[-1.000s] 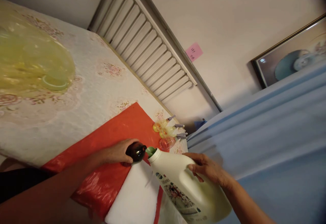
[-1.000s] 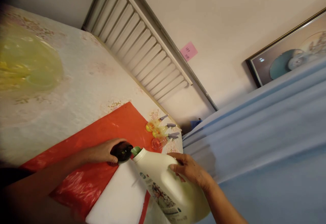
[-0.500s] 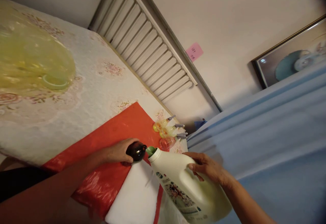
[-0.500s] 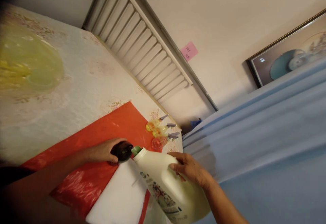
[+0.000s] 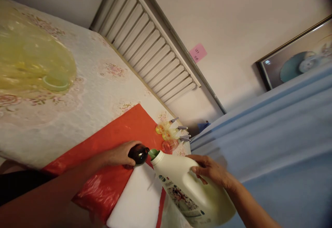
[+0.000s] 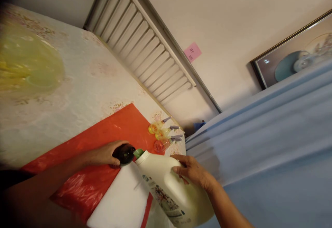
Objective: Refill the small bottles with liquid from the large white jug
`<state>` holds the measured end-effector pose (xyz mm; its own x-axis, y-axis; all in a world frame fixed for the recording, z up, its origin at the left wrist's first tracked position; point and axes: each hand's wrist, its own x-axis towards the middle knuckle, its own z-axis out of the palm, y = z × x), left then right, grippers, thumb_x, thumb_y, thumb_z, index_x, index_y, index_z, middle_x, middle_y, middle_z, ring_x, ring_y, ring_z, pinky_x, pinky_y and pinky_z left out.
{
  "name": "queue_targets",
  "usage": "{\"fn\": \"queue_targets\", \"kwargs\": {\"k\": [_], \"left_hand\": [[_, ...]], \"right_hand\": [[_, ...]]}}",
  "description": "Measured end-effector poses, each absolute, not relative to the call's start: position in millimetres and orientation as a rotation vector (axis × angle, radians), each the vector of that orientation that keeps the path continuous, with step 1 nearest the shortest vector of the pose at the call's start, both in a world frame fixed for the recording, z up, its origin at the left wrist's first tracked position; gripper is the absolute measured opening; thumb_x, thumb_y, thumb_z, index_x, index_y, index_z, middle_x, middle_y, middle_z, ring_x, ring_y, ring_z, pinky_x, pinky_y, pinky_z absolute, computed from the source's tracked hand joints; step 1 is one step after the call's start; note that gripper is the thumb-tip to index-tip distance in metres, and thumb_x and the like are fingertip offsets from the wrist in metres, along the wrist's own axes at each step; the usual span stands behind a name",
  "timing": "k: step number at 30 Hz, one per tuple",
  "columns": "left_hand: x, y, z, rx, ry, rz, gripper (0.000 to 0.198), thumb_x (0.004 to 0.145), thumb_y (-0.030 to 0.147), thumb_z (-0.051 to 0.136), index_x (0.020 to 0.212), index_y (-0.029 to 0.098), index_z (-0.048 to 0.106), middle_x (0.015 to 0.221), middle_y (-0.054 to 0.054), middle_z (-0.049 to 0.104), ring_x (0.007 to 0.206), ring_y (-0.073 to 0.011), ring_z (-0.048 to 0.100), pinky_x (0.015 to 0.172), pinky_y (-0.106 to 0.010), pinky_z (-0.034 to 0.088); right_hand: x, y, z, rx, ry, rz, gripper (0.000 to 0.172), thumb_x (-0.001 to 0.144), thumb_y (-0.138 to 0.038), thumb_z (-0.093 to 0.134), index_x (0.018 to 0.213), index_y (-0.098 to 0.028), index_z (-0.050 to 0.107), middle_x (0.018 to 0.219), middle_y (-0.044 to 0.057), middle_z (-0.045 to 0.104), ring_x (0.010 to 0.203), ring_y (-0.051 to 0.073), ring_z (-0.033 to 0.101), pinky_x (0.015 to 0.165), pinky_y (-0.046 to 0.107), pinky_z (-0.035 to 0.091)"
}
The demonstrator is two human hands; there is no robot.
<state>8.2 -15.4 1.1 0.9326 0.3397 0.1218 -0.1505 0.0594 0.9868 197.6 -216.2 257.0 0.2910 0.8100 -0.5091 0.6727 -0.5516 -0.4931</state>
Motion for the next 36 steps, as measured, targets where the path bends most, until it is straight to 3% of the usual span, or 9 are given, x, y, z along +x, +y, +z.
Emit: {"fn": "queue_targets", "kwargs": {"k": [26, 36], "left_hand": [[6.0, -15.7, 3.5, 1.501, 0.146, 0.382, 0.058, 0.058, 0.011, 0.061, 0.114, 0.021, 0.053, 0.1, -0.004, 0.064, 0.076, -0.0211, 0.064, 0.055, -0.026, 0.048], [7.7, -15.9, 1.2, 1.494, 0.175, 0.382, 0.063, 0.056, 0.014, 0.062, 0.118, 0.021, 0.051, 0.105, -0.007, 0.065, 0.082, -0.0259, 0.066, 0.056, -0.028, 0.05]], "right_hand": [[198.2, -215.9, 258.6, -2.442, -1.38, 1.089, 0.053, 0.081, -0.048, 0.063, 0.125, -0.018, 0.06, 0.063, -0.003, 0.05, 0.047, 0.008, 0.042, 0.043, 0.02, 0.036], [201.2, -217.7, 256.5, -2.388, -1.386, 1.124, 0.053, 0.082, -0.047, 0.064, 0.125, -0.017, 0.06, 0.064, -0.003, 0.051, 0.047, 0.007, 0.041, 0.043, 0.02, 0.036]]}}
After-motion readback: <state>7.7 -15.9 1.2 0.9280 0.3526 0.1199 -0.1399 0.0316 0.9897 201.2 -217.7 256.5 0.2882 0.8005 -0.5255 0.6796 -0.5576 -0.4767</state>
